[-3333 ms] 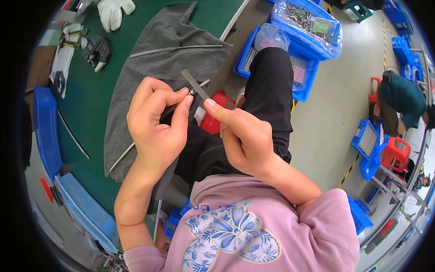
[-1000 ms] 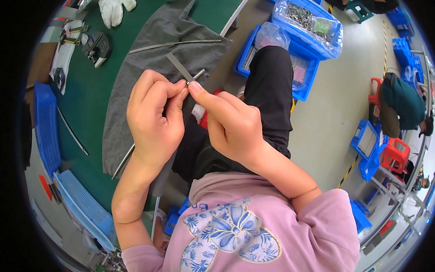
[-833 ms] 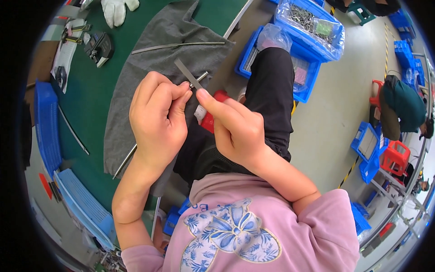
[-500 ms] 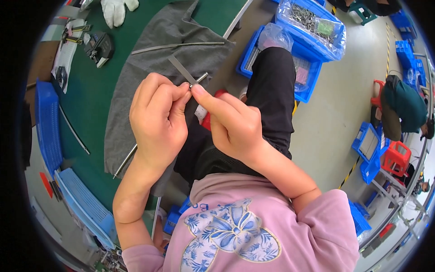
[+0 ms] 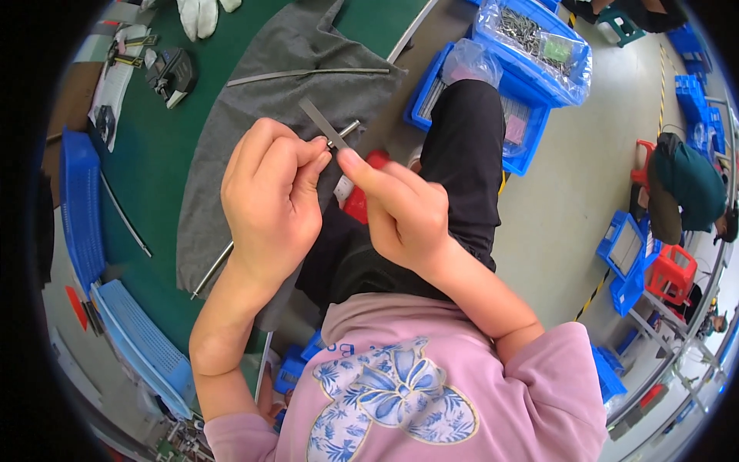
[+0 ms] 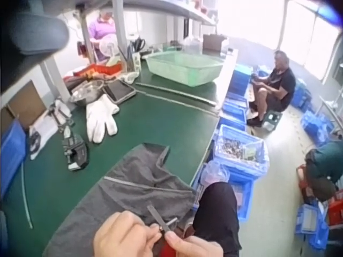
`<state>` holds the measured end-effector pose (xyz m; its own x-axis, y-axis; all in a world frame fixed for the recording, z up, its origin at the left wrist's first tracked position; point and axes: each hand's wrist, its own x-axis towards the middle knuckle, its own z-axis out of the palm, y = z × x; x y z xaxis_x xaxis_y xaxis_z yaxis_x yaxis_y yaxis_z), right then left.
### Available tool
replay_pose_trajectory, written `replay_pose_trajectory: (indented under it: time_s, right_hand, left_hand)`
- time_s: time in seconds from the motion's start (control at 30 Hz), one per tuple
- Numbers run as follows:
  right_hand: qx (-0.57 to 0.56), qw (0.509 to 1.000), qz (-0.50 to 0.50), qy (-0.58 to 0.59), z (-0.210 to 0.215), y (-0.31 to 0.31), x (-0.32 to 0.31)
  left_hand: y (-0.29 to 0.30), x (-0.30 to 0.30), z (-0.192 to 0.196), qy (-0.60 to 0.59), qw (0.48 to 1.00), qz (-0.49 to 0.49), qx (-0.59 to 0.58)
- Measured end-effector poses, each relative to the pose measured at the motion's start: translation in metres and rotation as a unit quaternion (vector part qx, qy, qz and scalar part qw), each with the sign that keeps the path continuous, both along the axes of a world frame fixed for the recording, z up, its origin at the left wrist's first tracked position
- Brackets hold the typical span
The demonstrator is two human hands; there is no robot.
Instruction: Use a hand file to smooth and finish a small metal component at an industrial workbench.
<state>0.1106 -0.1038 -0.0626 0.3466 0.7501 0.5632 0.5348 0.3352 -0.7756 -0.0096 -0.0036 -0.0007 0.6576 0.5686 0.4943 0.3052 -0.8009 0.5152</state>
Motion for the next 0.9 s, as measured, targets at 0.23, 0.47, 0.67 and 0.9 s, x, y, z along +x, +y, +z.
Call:
replay_pose_trajectory:
  time_s: [0.23,0.47,0.67,0.9]
  right_hand:
    - [-0.020,1.000,0.006,0.005,-0.004,-0.008,0.000]
    - [-0.002,1.000,-0.009,0.001,-0.004,-0.005,-0.004]
    - [-0.002,1.000,0.008,0.005,0.002,0.007,-0.002]
    - [-0.023,0.998,0.045,-0.034,0.016,0.013,0.007]
  left_hand:
    - [-0.001,0.001,-0.001,0.016,0.999,0.011,0.040]
    - [-0.002,-0.001,-0.002,0.010,1.000,0.002,0.021]
    - [-0.001,-0.001,0.000,0.018,0.999,0.011,0.027]
    - [-0.001,0.000,0.001,0.017,0.999,0.011,0.030]
